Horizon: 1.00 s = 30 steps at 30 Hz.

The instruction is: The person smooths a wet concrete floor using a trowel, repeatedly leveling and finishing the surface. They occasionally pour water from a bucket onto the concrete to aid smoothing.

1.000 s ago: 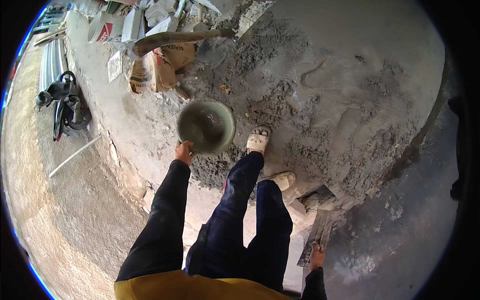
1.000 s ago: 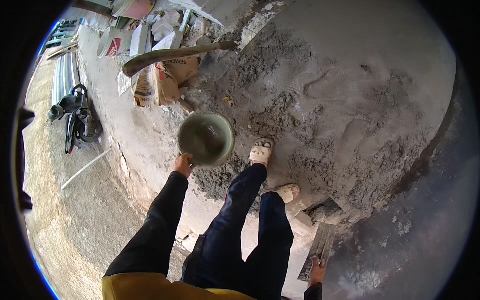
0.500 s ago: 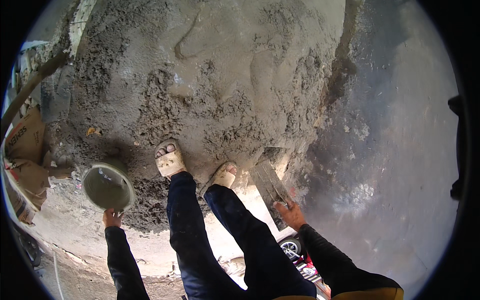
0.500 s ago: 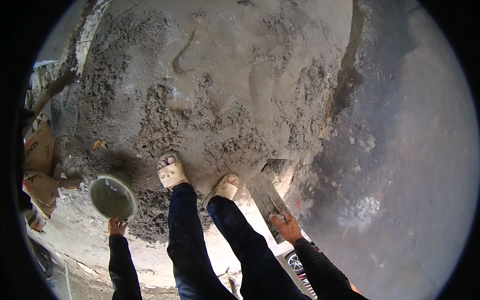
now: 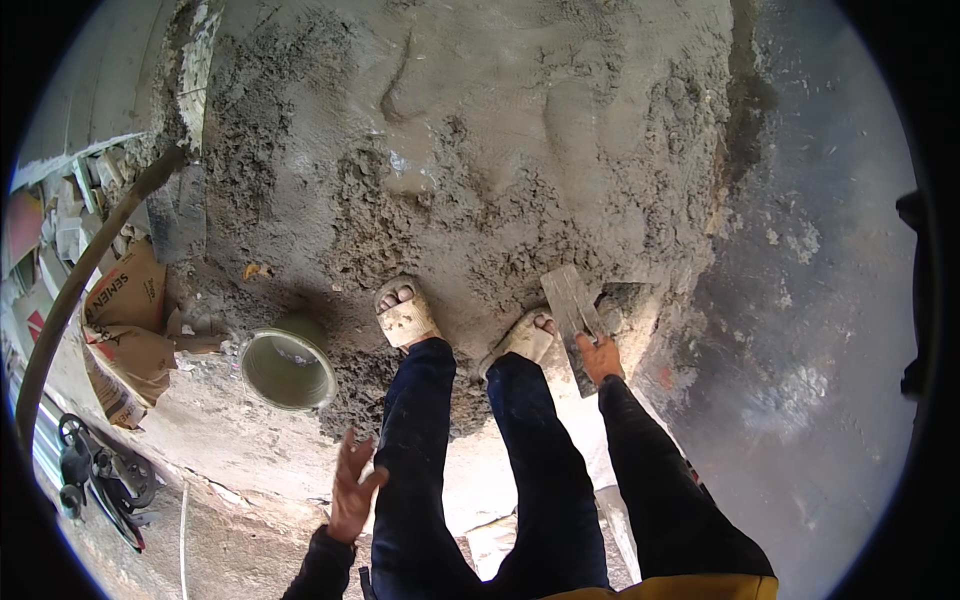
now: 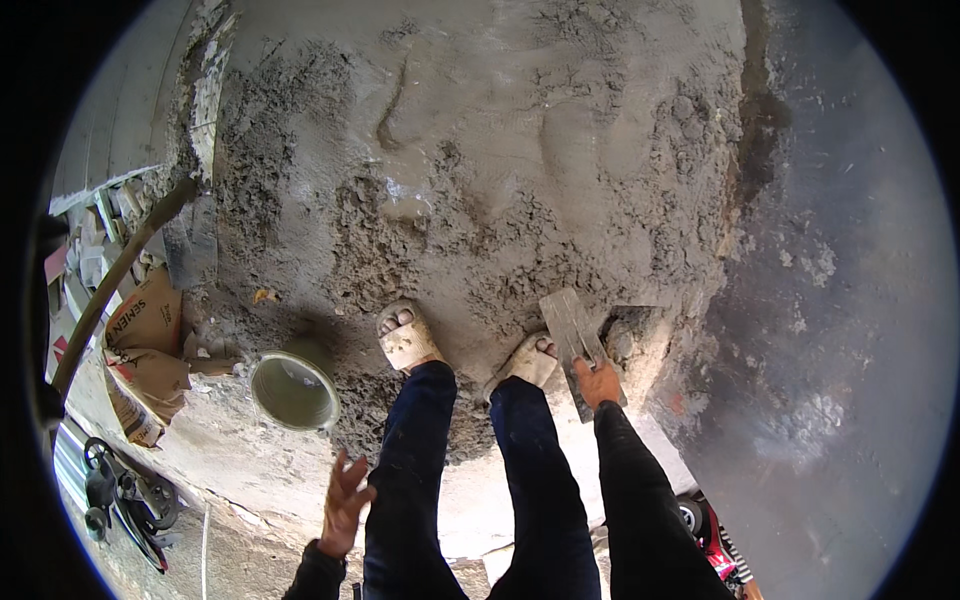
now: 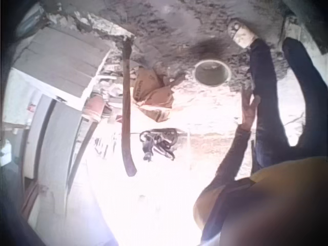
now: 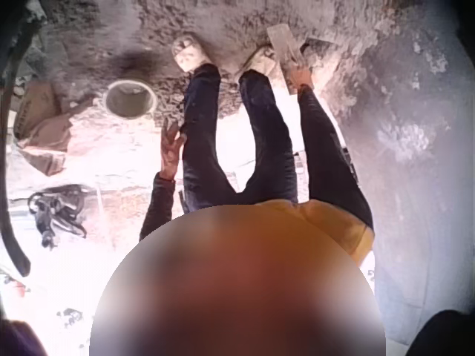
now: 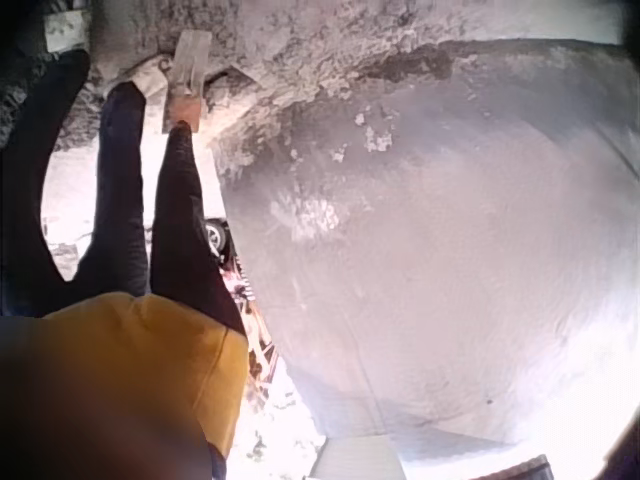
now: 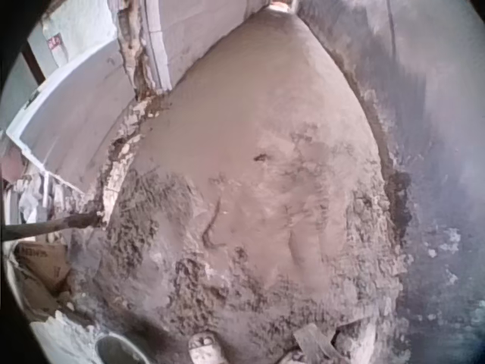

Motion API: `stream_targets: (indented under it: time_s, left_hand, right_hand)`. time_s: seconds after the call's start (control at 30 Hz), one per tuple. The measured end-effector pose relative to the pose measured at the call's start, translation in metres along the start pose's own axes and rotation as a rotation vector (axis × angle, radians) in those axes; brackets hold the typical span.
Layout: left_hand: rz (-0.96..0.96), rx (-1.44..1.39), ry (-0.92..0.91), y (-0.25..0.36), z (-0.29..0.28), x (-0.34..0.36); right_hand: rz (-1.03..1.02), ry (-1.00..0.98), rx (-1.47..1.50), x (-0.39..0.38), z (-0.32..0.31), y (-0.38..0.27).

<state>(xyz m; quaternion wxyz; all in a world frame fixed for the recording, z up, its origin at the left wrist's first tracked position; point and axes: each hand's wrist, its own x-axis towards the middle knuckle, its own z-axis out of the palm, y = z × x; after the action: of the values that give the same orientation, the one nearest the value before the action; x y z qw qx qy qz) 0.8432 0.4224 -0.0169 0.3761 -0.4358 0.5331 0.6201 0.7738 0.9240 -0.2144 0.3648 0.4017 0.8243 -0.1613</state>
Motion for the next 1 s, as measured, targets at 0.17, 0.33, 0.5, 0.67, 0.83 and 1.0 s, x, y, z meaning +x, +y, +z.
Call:
stream_targets:
  time_s: [0.17,0.33,0.5,0.67,0.83,1.0]
  left_hand:
    - [0.364,0.816,0.033,0.038,0.06,-0.022]
    - [0.321,0.844,0.146,0.044,0.07,-0.02]
    - [0.219,0.818,0.058,0.047,0.067,-0.027]
    - [0.193,0.791,0.025,0.04,0.061,-0.024]
    - [0.341,0.841,0.076,0.029,0.06,-0.018]
    - [0.583,1.18,-0.278,0.025,0.087,-0.083]
  right_hand:
    - [-0.244,0.021,0.17,0.084,0.07,-0.101]
    - [-0.099,-0.026,0.396,0.077,0.094,-0.145]
    - [-0.271,-0.073,0.524,0.04,0.053,-0.194]
    - [-0.68,-0.04,0.2,0.002,-0.009,-0.343]
    - [-1.032,0.048,-0.227,-0.049,-0.023,-0.527]
    - [-0.909,0.152,-0.294,-0.063,-0.043,-0.542]
